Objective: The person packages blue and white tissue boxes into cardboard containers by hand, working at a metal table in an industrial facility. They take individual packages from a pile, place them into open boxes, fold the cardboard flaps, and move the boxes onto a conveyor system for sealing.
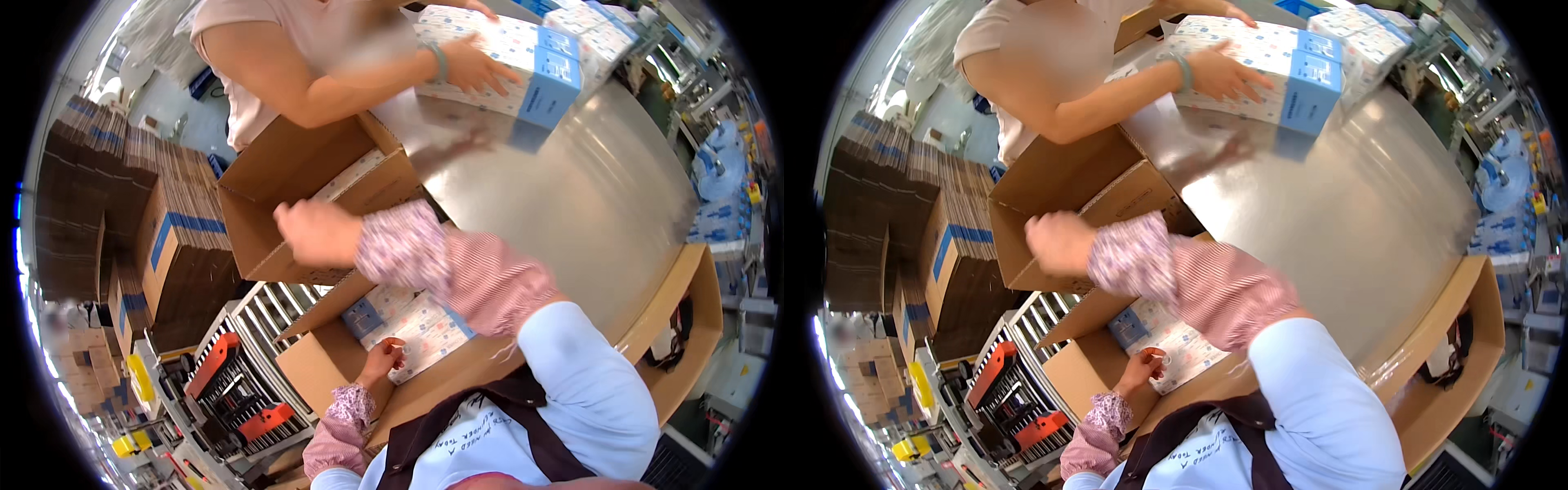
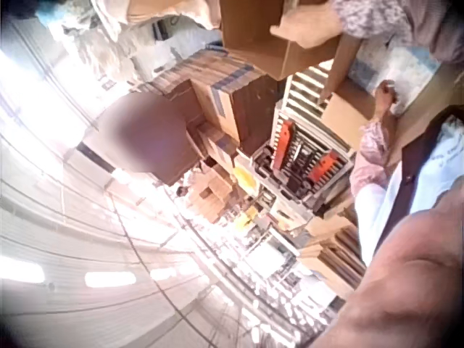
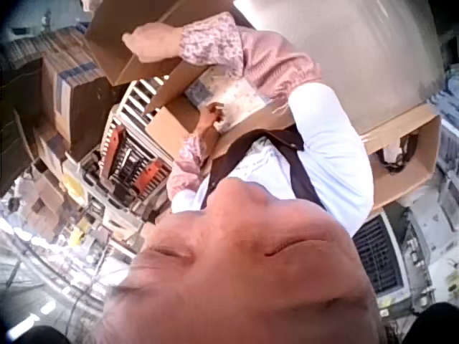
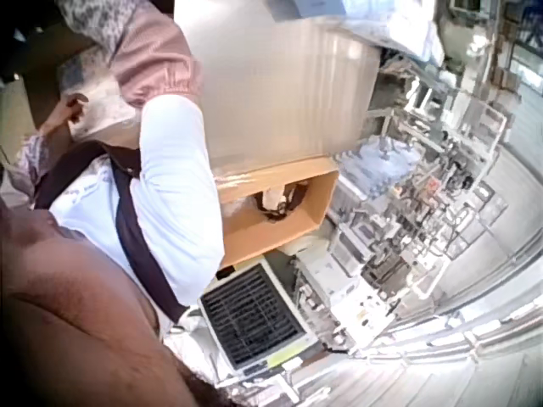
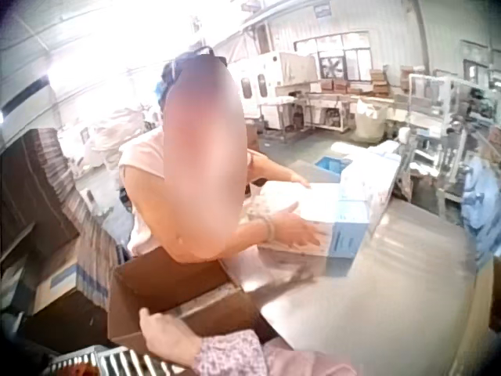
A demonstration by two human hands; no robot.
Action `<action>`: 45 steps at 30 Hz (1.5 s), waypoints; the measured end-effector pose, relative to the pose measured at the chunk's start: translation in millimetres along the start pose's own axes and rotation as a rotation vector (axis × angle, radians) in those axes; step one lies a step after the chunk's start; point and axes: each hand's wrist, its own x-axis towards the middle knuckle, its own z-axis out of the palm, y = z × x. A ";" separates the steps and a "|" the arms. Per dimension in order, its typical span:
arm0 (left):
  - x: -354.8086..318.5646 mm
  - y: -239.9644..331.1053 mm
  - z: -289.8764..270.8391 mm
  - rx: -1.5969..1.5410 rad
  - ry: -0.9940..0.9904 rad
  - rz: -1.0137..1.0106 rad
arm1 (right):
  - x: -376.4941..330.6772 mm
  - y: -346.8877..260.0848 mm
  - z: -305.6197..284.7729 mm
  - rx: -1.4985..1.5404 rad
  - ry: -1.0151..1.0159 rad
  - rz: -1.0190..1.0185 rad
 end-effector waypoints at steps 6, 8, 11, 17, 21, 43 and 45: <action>3.6 -41.6 23.0 0.392 -0.047 0.095 | -180.0 7.3 61.9 0.273 -0.702 0.021; 4.8 -57.0 37.0 0.394 0.008 -0.014 | -229.0 34.7 82.9 0.153 -0.897 0.221; 12.0 -57.4 39.1 0.416 0.060 -0.014 | -271.3 59.0 88.2 0.238 -0.873 0.456; 13.0 -43.7 35.8 0.324 0.142 0.039 | -276.5 88.4 96.8 0.357 -0.660 0.484; 33.7 -64.6 31.7 0.450 0.139 0.144 | -276.8 99.3 97.3 0.405 -0.577 0.562; 47.0 -66.6 41.8 0.320 -0.050 0.070 | -483.1 82.6 -154.0 0.012 1.188 0.991; 42.9 -55.1 42.5 0.314 -0.046 0.041 | -595.4 100.3 -177.1 -0.144 1.343 1.160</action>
